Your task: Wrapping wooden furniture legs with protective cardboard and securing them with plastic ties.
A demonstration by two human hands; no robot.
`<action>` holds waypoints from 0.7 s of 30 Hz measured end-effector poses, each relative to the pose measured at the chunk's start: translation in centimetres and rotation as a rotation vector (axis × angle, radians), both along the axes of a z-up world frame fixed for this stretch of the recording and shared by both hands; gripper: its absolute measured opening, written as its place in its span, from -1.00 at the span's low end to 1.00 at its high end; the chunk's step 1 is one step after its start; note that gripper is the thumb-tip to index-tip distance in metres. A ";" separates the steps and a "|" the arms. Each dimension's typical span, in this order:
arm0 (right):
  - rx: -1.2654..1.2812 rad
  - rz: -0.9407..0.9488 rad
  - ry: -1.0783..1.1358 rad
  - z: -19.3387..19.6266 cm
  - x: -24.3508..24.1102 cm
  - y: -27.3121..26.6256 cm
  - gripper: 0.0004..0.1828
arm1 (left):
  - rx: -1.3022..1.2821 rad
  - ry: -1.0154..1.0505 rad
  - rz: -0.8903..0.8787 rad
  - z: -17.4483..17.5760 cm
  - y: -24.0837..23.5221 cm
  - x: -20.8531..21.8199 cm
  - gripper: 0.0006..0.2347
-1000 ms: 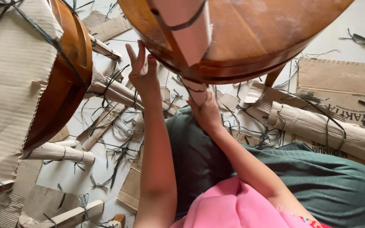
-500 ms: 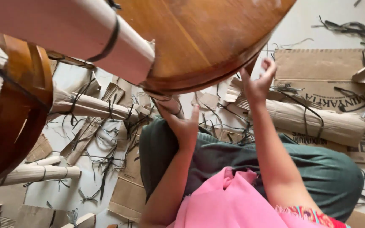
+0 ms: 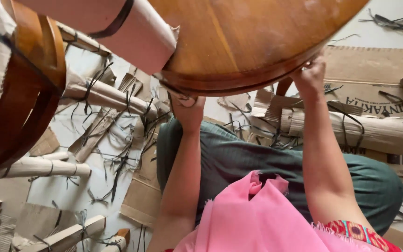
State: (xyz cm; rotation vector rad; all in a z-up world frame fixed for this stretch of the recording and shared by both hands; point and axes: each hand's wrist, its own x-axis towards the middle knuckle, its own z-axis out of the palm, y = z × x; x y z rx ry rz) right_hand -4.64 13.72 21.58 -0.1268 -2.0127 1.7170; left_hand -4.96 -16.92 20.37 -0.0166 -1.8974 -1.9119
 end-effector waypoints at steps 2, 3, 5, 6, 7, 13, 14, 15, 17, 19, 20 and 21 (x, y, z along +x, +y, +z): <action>0.061 -0.018 -0.025 0.8 1.9 -1.2 -0.52 | 0.000 -0.009 0.012 -0.7 -1.1 0.1 -0.42; 0.122 -0.042 -0.046 1.3 2.7 -1.6 -0.49 | -0.001 -0.014 0.017 -1.0 -1.4 0.0 -0.45; 0.145 -0.057 -0.038 1.7 4.3 -2.1 -0.49 | 0.041 -0.012 -0.010 -1.7 -2.2 -0.2 -0.47; 0.162 -0.066 -0.029 1.9 5.0 -2.5 -0.49 | 0.077 -0.010 -0.031 -2.1 -2.7 -0.2 -0.48; 0.165 -0.062 -0.034 1.9 5.6 -2.9 -0.49 | 0.080 -0.014 -0.027 -2.1 -2.8 -0.5 -0.48; 0.249 -0.136 0.000 0.0 8.4 -3.1 -0.47 | 0.104 0.001 -0.074 -11.0 -4.5 -4.5 -0.50; 0.276 -0.167 -0.011 -1.2 8.6 -2.6 -0.54 | 0.005 0.053 -0.035 -11.2 -4.7 -5.1 -0.56; 0.304 -0.199 -0.022 -2.4 8.8 -2.0 -0.62 | -0.095 0.105 0.004 -11.3 -4.8 -5.6 -0.62; 0.298 -0.228 -0.032 -4.1 9.5 -1.3 -0.60 | -0.047 0.108 -0.056 -6.6 -4.4 -5.1 -0.64; 0.294 -0.257 -0.039 -4.5 9.8 -1.3 -0.57 | 0.004 0.112 -0.115 -5.5 -4.2 -5.8 -0.66; 0.307 -0.268 -0.021 -4.1 9.8 -1.8 -0.59 | -0.042 0.126 -0.084 -6.8 -4.4 -6.7 -0.64; 0.319 -0.279 -0.002 -3.7 9.7 -2.3 -0.60 | -0.088 0.140 -0.054 -8.1 -4.7 -7.6 -0.62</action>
